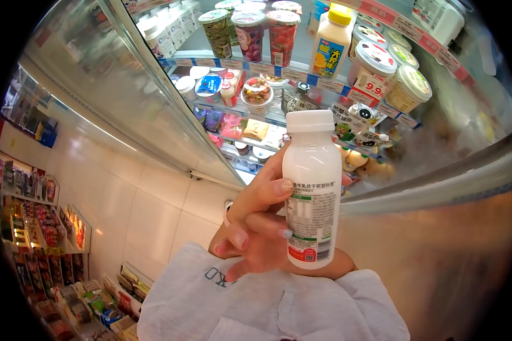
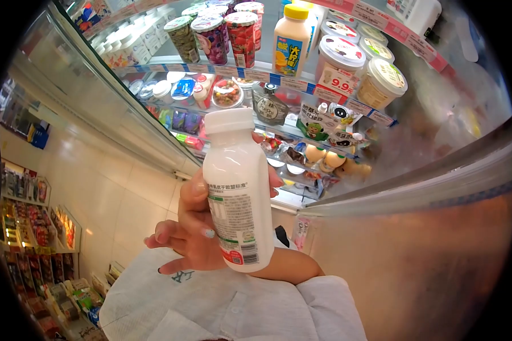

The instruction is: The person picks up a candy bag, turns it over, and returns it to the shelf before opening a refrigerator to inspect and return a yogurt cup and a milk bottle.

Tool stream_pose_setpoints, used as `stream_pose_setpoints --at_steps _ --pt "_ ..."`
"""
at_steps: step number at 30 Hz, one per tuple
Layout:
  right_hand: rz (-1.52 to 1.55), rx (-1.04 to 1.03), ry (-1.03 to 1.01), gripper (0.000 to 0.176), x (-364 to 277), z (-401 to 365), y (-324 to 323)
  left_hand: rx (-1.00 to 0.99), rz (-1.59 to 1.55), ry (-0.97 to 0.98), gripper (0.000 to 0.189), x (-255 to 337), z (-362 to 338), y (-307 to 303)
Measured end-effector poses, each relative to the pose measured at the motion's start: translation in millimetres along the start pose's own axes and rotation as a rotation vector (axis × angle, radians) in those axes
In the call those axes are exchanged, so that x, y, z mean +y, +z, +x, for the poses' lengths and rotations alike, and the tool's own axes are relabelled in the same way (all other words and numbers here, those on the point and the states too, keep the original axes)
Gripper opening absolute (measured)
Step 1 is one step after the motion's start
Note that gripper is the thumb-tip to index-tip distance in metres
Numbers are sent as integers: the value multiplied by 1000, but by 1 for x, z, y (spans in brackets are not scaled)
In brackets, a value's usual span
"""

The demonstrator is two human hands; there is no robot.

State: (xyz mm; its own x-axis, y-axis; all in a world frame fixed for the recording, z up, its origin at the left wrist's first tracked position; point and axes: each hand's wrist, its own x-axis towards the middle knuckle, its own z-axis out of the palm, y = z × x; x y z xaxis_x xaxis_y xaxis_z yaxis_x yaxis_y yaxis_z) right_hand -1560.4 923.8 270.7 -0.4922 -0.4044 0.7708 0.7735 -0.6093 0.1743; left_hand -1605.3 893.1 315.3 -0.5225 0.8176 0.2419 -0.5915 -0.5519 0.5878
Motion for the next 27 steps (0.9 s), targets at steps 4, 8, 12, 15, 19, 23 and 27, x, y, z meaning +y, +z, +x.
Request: stream_pose_setpoints --at_steps 4,8,12,15,19,23,27 --pt "-16 -51 -48 26 1 6 5 11 -32 -41 82 3 0 1" --pt "-13 -17 -5 26 -3 1 7 -16 22 -48 83 4 5 -2" --pt "-26 -30 -1 25 -4 -2 8 -57 60 -39 84 -1 10 -5" --pt "-27 -41 -19 24 -5 -4 9 -10 -31 -48 84 -2 8 2" --pt "-14 -18 -7 25 -8 -5 12 -12 -25 -51 84 -2 12 1" --pt "-18 -22 8 26 -8 -2 12 -24 0 -47 83 -5 14 -1" --pt "5 -36 0 28 -8 -3 9 -21 6 -46 83 -4 13 -1"
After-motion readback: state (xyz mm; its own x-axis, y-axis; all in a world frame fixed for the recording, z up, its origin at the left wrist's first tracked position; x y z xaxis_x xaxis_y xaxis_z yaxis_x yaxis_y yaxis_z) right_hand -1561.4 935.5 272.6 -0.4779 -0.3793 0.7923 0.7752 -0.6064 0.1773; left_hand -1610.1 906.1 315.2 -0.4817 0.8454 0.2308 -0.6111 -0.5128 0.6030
